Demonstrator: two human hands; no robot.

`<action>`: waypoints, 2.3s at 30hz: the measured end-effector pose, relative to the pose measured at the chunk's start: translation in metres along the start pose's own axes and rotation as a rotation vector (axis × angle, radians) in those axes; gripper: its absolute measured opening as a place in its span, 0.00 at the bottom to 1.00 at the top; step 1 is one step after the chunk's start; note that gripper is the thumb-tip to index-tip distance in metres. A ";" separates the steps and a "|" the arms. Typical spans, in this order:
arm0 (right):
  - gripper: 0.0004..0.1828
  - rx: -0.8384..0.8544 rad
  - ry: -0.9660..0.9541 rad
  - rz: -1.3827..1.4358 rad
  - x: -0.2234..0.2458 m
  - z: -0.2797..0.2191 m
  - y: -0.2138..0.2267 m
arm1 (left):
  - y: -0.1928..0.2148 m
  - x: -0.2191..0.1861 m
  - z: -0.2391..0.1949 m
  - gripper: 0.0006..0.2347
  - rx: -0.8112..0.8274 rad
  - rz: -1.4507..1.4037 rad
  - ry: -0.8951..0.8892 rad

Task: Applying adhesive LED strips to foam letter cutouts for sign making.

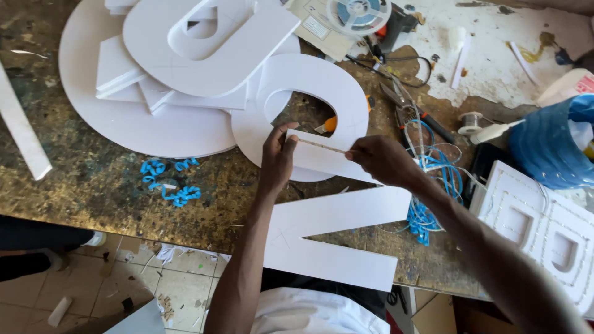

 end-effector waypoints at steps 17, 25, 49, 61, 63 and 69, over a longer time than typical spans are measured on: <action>0.20 -0.152 -0.167 0.253 -0.144 -0.050 0.014 | 0.009 -0.007 -0.004 0.13 0.034 0.208 -0.043; 0.19 -0.291 -0.076 0.216 -0.161 -0.033 -0.004 | 0.003 -0.020 -0.003 0.12 0.039 0.254 -0.030; 0.21 -0.346 -0.066 0.174 -0.163 -0.030 -0.014 | -0.103 -0.085 -0.065 0.41 0.509 1.441 -0.259; 0.20 -0.286 -0.056 0.181 -0.167 -0.027 -0.003 | -0.226 -0.035 -0.096 0.41 0.599 1.306 -0.514; 0.19 -0.274 -0.067 0.195 -0.175 -0.030 0.002 | -0.222 -0.034 -0.086 0.41 0.618 1.271 -0.502; 0.13 -0.114 -0.084 0.608 -0.198 -0.056 0.032 | -0.186 -0.027 -0.024 0.26 0.783 1.174 -0.672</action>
Point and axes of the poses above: each hand's wrist, its own z-axis towards the middle knuckle, its own y-axis out of the back of the hand, x = y × z, the point moved 5 cm from there along z, towards the middle knuckle, and after that the axes turned 6 degrees about -y, right-handed, at the moved point
